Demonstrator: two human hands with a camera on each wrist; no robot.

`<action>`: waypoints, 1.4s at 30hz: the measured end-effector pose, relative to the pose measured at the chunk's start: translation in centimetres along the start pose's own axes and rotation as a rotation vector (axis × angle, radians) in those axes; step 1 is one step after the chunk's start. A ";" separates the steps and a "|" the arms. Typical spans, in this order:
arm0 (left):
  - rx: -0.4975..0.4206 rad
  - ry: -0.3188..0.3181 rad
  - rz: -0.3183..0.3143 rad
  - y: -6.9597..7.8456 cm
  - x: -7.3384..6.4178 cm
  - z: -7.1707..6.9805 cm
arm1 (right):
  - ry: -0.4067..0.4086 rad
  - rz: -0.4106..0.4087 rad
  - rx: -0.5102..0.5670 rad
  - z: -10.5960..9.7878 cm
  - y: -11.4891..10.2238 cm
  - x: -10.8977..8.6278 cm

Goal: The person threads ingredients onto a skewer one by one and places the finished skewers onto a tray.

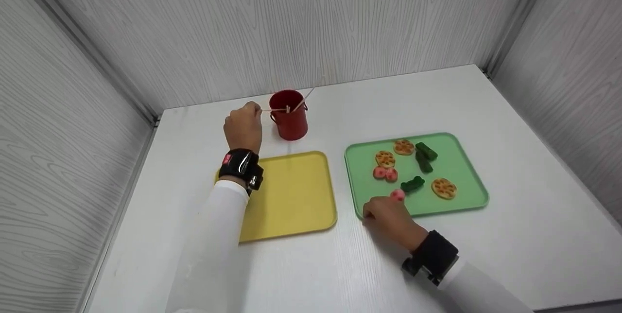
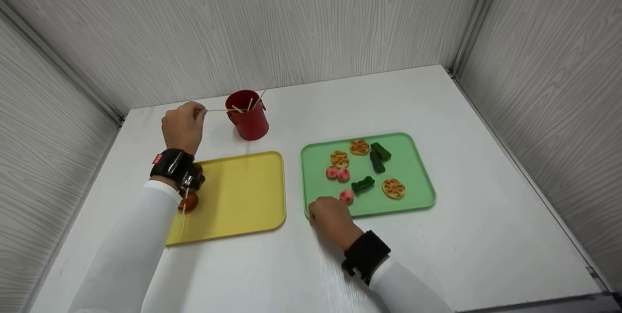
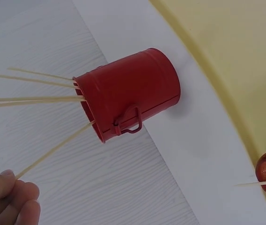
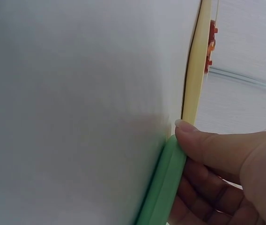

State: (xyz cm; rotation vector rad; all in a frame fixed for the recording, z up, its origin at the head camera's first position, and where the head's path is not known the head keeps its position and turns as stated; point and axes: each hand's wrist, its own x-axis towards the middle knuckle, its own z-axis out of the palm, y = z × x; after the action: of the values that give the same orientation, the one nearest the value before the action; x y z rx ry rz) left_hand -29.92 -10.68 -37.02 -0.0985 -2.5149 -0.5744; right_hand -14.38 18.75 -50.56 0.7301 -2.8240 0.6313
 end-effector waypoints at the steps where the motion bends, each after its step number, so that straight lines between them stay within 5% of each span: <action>1: -0.007 0.008 -0.002 -0.1 0.0 -0.2 | -0.003 0.002 0.000 0.0 0.0 0.0; 13: -0.133 0.122 -0.105 -2.0 -0.1 -2.2 | -0.010 0.004 -0.024 0.1 0.2 0.3; 20: -0.366 0.227 -0.232 -2.9 -0.3 -3.3 | -0.024 0.000 -0.028 0.1 0.6 0.5; 26: -0.598 0.287 -0.290 -3.3 -1.1 -3.0 | -0.039 0.010 -0.027 -0.1 1.0 0.5; 36: -1.065 0.199 -0.454 -3.0 -3.7 -2.1 | -0.087 0.049 0.061 -0.6 0.7 0.7; 42: -1.239 0.111 -0.531 -1.8 -6.0 -1.5 | 0.006 0.095 0.205 -1.1 0.4 1.5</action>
State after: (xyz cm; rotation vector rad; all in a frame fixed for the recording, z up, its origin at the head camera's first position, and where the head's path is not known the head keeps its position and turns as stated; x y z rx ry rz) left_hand -24.41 -12.66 -39.81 0.1512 -1.6928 -2.1731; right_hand -15.83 18.88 -49.28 0.6252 -2.8307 0.9478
